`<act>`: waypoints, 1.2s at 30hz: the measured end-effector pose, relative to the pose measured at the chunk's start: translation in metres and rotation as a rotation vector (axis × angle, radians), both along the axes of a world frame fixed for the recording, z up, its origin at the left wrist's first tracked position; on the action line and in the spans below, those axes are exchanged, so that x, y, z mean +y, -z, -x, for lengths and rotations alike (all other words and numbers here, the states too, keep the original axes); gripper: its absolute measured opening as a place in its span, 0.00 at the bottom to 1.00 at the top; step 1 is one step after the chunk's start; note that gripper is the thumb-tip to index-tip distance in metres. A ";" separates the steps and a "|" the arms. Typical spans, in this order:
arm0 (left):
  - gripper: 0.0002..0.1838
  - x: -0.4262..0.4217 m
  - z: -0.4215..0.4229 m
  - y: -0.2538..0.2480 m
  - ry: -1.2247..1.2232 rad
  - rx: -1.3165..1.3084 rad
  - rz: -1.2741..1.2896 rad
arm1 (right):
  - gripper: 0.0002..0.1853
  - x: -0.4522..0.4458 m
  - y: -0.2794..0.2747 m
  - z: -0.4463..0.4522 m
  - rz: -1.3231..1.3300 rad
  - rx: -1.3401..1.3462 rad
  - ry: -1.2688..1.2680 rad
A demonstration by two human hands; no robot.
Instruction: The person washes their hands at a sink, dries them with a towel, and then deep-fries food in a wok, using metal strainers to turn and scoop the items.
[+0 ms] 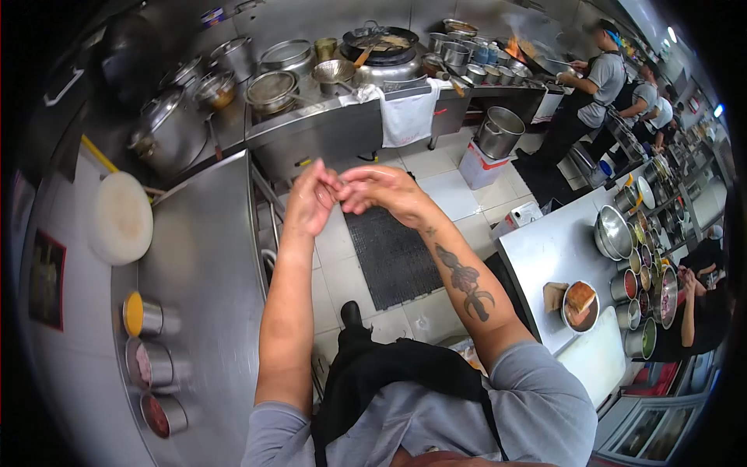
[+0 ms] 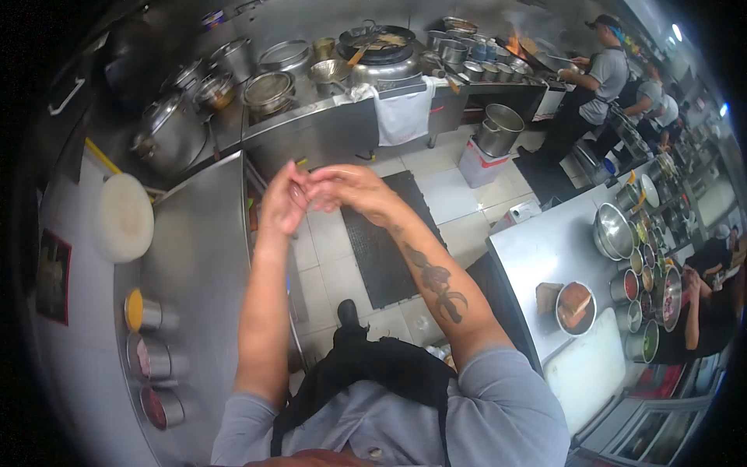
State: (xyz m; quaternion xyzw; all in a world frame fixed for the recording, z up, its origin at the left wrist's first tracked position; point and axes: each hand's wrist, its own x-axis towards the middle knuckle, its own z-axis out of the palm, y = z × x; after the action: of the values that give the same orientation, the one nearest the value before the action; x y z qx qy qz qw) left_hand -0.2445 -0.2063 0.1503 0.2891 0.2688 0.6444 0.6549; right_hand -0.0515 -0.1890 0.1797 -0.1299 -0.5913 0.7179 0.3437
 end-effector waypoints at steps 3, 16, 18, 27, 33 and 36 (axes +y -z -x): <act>0.09 0.066 0.029 0.127 -0.087 1.011 0.097 | 0.18 0.075 0.118 -0.028 0.218 -0.473 0.286; 0.09 0.283 0.049 0.236 0.085 1.052 0.289 | 0.17 0.152 0.252 -0.164 -0.175 -1.210 1.021; 0.11 0.320 0.018 0.245 0.174 1.124 0.333 | 0.14 0.164 0.261 -0.174 -0.178 -1.115 1.209; 0.18 0.431 -0.051 0.277 0.284 1.187 0.428 | 0.17 0.228 0.213 -0.230 -0.172 -1.066 1.471; 0.19 0.491 -0.049 0.277 0.113 1.155 0.271 | 0.10 0.305 0.191 -0.280 -0.152 -1.151 1.293; 0.12 0.516 -0.068 0.284 0.120 0.989 0.409 | 0.15 0.316 0.209 -0.287 -0.276 -1.157 1.202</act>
State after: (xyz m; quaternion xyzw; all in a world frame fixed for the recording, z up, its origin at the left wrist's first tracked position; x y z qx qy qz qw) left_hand -0.1764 0.3101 -0.1338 0.4393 0.6482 0.3275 0.5288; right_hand 0.2357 0.1271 -0.0297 -0.7265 -0.5867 0.1546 0.3228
